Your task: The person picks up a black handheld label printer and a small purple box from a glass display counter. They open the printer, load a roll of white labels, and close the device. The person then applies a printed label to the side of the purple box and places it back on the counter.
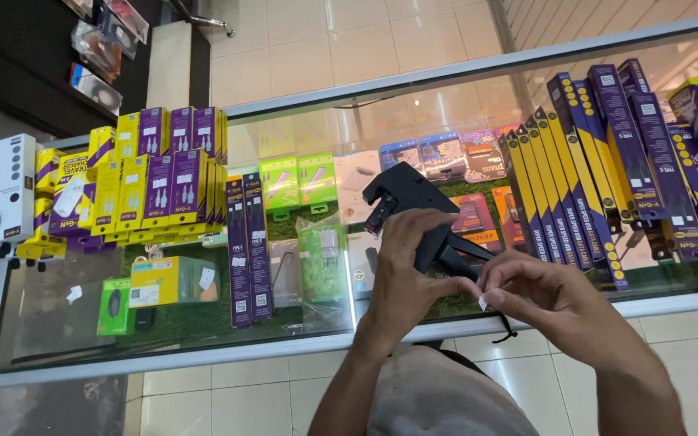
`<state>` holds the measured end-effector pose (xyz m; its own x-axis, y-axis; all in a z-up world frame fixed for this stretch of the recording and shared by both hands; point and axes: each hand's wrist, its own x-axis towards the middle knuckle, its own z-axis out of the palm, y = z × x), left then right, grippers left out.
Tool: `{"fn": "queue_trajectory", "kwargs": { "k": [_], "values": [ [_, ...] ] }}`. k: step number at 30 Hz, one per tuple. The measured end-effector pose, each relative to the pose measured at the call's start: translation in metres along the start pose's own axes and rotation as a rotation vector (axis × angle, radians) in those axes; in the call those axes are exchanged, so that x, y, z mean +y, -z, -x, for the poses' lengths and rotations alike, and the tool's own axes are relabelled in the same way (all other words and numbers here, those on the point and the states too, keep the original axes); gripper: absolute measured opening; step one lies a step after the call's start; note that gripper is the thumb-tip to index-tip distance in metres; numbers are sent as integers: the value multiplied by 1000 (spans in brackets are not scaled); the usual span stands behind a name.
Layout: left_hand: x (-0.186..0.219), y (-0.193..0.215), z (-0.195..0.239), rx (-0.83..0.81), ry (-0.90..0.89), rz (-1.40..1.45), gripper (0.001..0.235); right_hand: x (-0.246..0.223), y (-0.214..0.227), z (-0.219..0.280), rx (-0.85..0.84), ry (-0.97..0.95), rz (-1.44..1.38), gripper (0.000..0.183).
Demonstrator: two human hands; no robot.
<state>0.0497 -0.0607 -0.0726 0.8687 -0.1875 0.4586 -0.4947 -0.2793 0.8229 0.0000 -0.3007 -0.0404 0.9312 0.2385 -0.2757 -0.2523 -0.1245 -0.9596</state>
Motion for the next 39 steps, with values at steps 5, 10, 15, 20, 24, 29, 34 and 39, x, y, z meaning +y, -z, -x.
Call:
{"fn": "queue_trajectory", "kwargs": {
  "k": [5, 10, 15, 20, 24, 29, 34, 39],
  "values": [
    [21, -9, -16, -86, -22, -54, 70, 6, 26, 10, 159, 93, -118, 11],
    [29, -65, -30, -348, 40, -33, 58, 6, 36, 5, 543, 190, -15, 9],
    [59, -100, -64, -464, 458, -111, 101, 18, 40, -8, 676, 147, -25, 25],
    [24, -131, -64, -453, 456, -128, 119, 17, 38, -7, 636, 189, -102, 31],
    [15, -142, -65, -379, 517, -92, 123, 9, 35, -7, 597, 209, -2, 41],
    [19, -142, -54, -329, 484, -101, 93, 6, 32, -9, 655, 212, 249, 55],
    [8, -144, -39, -365, 537, -18, 42, 19, 28, -13, 709, 156, 420, 75],
    [0, -150, -25, -260, 348, 48, 72, 4, 20, -9, 672, 201, 473, 88]
  ]
}}
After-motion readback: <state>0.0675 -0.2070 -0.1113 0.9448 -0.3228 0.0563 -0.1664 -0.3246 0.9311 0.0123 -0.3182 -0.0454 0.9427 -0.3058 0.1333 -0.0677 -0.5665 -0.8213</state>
